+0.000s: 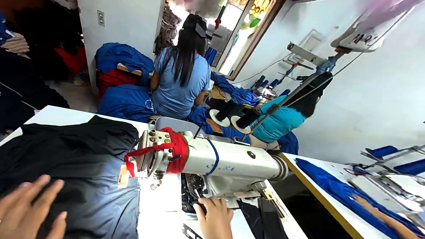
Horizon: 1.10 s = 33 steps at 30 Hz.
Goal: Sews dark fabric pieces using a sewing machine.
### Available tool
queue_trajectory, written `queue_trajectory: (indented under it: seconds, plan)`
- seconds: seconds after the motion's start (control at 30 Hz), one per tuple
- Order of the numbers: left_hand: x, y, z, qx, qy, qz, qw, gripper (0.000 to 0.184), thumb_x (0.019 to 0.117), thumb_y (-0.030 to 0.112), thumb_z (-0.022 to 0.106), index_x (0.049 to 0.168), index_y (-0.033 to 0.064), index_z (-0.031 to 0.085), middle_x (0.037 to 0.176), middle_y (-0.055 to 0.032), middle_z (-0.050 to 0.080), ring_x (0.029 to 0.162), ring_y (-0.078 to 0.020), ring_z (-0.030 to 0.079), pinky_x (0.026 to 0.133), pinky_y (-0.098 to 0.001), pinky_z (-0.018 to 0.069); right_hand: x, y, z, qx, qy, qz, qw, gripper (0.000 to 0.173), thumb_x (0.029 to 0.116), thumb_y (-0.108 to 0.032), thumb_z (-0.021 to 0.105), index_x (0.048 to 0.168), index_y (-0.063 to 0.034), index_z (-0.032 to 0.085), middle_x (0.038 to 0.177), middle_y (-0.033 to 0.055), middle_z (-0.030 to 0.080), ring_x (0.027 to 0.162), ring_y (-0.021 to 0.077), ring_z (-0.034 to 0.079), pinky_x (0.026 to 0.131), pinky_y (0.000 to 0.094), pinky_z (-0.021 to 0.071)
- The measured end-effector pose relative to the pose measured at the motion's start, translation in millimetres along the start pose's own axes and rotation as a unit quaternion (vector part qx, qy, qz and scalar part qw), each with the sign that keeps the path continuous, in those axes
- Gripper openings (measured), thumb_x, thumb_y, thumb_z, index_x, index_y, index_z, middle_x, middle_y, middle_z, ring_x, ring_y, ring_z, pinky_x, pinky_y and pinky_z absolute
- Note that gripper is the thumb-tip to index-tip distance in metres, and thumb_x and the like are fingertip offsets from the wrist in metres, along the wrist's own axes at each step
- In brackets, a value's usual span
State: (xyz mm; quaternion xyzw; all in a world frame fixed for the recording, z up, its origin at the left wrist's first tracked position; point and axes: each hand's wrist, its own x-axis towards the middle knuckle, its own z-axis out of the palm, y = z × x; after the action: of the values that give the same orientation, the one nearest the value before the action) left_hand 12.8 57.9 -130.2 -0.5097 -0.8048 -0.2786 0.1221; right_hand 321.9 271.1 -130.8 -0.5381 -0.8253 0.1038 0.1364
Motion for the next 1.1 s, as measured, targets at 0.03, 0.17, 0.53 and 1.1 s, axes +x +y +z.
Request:
queue_trajectory:
  seconds: [0.03,0.17,0.53,1.1]
  plan:
    - [-3.0,2.0,5.1,-0.011,-0.008,0.03,0.999,0.051,0.0962,0.027,0.06,0.14,0.0005,0.058,0.145,-0.0292,0.053,0.134,-0.0522,0.048,0.109,-0.0728,0.0256,10.5,7.5,-4.6,-0.01,-0.063,0.042,0.997,0.035,0.0966,-0.033,0.067,0.116,-0.0055,0.076,0.118,0.0199,0.069,0.121,0.0441,0.058,0.099,0.0676,0.0383]
    - [-13.1,17.8,25.1,-0.048,-0.037,0.067,0.996,0.042,0.0981,0.031,0.059,0.134,0.0117,0.066,0.139,-0.0199,0.061,0.126,-0.0422,0.058,0.107,-0.0735,0.0254,29.2,17.3,-5.1,0.015,-0.154,0.093,0.984,0.031,0.0916,-0.034,0.074,0.106,-0.0068,0.077,0.114,0.0138,0.07,0.119,0.0358,0.058,0.101,0.0647,0.0354]
    - [-26.1,78.7,33.1,-0.445,-0.167,-0.001,0.88,0.034,0.0983,0.014,0.064,0.126,-0.0058,0.065,0.111,-0.0176,0.072,0.098,-0.019,0.071,0.089,-0.0354,0.0578,-9.8,-19.0,-13.5,0.219,-0.059,-0.149,0.962,0.015,0.0908,-0.01,0.069,0.098,0.0018,0.075,0.09,0.0129,0.074,0.089,0.0314,0.07,0.089,0.0612,0.05]
    - [-43.0,93.2,45.3,-0.709,-0.154,-0.272,0.632,0.017,0.1004,0.0,0.054,0.102,0.0071,0.07,0.088,-0.0008,0.075,0.073,-0.0105,0.072,0.069,-0.0279,0.0619,-55.5,-81.2,31.9,0.479,-0.14,-0.155,0.853,0.013,0.097,-0.005,0.06,0.099,0.0064,0.067,0.091,0.0089,0.07,0.09,0.0081,0.065,0.088,0.0291,0.052]
